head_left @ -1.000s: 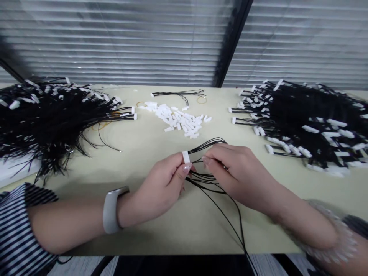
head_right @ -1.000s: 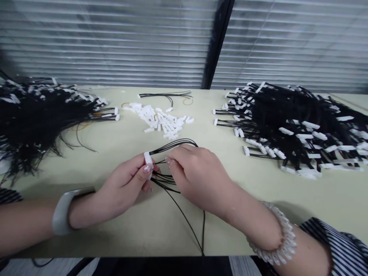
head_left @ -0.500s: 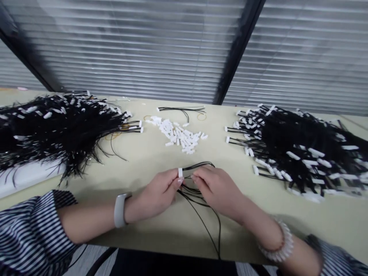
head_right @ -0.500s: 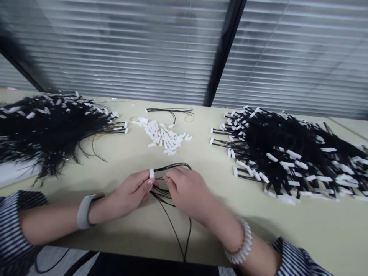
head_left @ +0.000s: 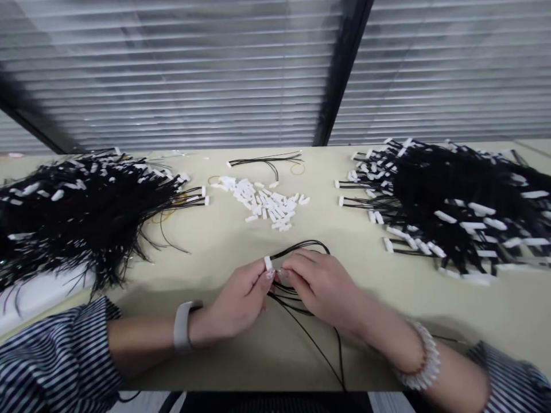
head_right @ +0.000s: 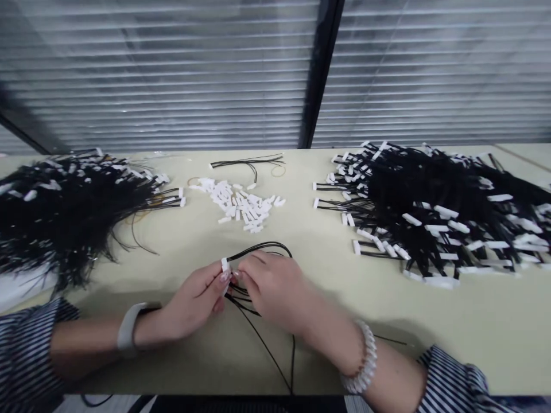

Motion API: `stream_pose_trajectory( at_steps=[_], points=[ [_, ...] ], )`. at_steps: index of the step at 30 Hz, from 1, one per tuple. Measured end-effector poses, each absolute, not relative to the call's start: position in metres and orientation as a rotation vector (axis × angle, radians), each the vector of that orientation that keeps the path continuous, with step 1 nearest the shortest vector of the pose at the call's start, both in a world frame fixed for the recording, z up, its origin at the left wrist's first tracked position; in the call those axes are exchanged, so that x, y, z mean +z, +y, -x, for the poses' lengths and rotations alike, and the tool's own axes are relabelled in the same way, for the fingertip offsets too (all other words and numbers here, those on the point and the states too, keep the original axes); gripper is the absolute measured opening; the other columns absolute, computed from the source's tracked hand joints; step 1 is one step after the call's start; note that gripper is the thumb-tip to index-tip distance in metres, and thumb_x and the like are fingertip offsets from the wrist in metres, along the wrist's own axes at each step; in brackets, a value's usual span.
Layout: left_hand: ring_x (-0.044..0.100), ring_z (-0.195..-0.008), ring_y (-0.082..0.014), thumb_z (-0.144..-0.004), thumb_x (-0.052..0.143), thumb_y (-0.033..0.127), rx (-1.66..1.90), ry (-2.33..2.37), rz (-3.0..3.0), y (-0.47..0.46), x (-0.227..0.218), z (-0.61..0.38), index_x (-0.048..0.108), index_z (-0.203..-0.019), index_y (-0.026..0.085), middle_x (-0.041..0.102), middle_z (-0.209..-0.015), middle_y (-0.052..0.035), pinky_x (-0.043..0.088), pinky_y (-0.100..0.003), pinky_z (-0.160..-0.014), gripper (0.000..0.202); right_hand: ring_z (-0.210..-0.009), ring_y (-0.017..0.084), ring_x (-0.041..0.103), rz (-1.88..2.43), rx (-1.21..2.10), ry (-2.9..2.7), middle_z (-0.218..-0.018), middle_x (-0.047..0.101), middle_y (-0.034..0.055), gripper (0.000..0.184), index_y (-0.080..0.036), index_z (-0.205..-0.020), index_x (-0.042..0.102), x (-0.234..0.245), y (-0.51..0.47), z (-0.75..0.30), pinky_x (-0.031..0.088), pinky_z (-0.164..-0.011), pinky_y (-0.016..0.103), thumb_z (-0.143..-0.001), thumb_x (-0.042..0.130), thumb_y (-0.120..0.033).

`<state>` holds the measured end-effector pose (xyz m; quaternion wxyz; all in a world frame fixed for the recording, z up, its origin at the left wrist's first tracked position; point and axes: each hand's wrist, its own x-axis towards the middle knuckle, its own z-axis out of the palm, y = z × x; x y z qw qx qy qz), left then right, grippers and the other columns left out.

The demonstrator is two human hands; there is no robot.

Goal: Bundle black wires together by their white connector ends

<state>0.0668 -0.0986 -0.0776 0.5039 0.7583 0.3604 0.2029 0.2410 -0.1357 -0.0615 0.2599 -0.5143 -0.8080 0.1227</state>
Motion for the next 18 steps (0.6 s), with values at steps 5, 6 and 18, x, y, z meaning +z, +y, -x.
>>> stream_pose_trajectory(
  at_steps=[5, 6, 18],
  points=[
    [0.042, -0.054, -0.0121, -0.090, 0.030, 0.032, 0.505, 0.940, -1.850, -0.102, -0.073, -0.071, 0.039, -0.067, 0.019, 0.044, -0.056, 0.0026, 0.035, -0.024, -0.051, 0.027, -0.067, 0.011, 0.048, 1.408, 0.346, -2.181, -0.071, 0.054, 0.0015, 0.020, -0.015, -0.073, 0.052, -0.064, -0.134, -0.237, 0.036, -0.062, 0.024, -0.088, 0.039, -0.020],
    [0.044, -0.057, -0.0131, -0.089, 0.031, 0.032, 0.508, 0.964, -1.872, -0.102, -0.074, -0.070, 0.041, -0.067, 0.019, 0.046, -0.058, 0.0012, 0.036, -0.024, -0.052, 0.027, -0.066, 0.010, 0.047, 1.398, 0.364, -2.175, -0.070, 0.054, 0.0012, 0.021, -0.015, -0.071, 0.052, -0.064, -0.134, -0.237, 0.035, -0.061, 0.023, -0.087, 0.039, -0.019],
    [0.051, -0.058, -0.0155, -0.086, 0.034, 0.040, 0.335, 0.892, -1.888, -0.104, -0.081, -0.065, 0.055, -0.071, 0.021, 0.059, -0.065, -0.0024, 0.043, -0.025, -0.055, 0.033, -0.065, 0.009, 0.048, 1.141, 0.547, -2.240, -0.069, 0.056, 0.0019, 0.015, -0.016, -0.085, 0.055, -0.068, -0.149, -0.251, 0.036, -0.059, 0.021, -0.087, 0.040, -0.014]
  ],
)
